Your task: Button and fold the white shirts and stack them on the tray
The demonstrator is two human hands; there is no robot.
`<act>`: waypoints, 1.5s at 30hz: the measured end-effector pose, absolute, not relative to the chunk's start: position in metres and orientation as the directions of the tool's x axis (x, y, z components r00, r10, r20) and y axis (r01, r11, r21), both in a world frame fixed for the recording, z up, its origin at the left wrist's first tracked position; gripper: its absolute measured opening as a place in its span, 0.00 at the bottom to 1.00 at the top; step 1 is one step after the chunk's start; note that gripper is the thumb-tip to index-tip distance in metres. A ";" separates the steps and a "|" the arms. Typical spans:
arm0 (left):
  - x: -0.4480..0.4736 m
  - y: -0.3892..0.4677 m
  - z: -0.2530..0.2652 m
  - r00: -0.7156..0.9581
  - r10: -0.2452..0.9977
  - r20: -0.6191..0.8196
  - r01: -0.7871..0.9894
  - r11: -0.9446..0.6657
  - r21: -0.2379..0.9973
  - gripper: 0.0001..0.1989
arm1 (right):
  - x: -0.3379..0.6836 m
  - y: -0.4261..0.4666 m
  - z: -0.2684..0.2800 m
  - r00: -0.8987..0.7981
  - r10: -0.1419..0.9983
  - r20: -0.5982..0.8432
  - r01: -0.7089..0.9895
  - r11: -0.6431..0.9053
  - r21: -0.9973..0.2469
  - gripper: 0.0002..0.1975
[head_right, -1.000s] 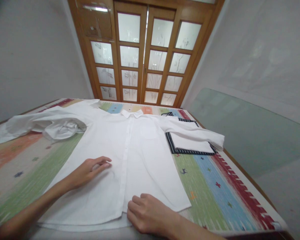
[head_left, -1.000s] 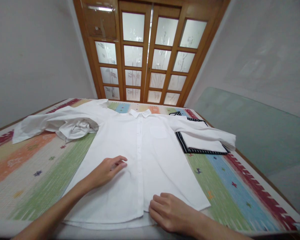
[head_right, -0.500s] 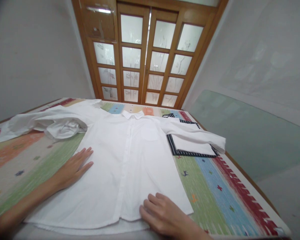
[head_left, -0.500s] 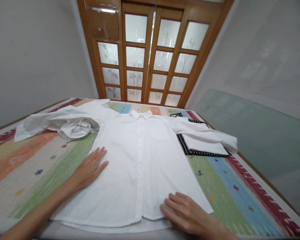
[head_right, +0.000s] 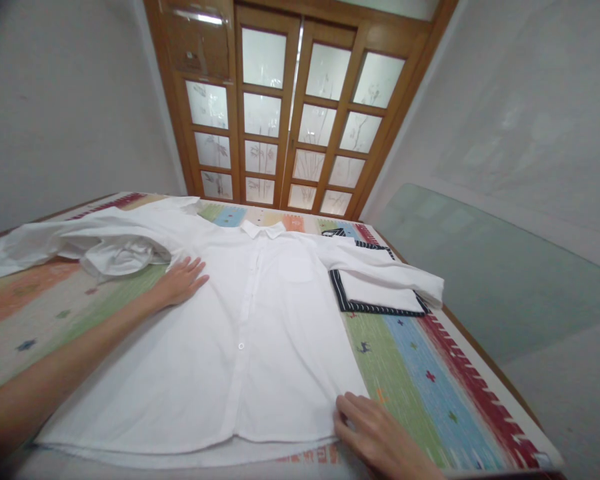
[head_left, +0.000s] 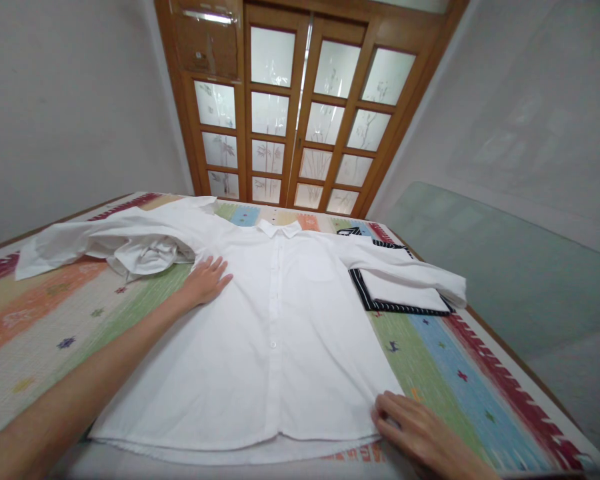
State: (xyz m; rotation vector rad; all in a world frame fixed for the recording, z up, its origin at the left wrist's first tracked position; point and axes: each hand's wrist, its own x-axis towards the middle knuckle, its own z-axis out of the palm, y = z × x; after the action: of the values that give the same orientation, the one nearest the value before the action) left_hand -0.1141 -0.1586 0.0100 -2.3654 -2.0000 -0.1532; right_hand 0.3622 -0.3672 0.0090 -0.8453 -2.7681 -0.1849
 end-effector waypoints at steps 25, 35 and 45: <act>-0.092 -0.155 0.014 0.267 0.963 -0.041 0.957 -0.260 0.126 0.44 | 0.340 -0.368 0.031 -0.744 0.594 0.305 0.637 0.769 0.057 0.16; -0.076 -0.161 0.013 0.374 0.927 -0.036 0.922 -0.367 0.125 0.40 | 0.212 -0.349 0.005 -0.843 0.337 0.419 0.412 0.905 0.101 0.05; -0.077 -0.164 0.014 0.414 0.910 -0.037 0.904 -0.405 0.137 0.42 | 0.221 -0.350 -0.010 -0.366 0.421 0.830 0.269 0.902 -0.339 0.10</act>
State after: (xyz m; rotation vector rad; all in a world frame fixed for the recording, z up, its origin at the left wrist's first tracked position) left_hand -0.0773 -0.1638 0.0137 -2.7525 -1.7773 -0.0719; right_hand 0.2206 -0.3496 -0.0096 -0.5017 -1.9711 0.1749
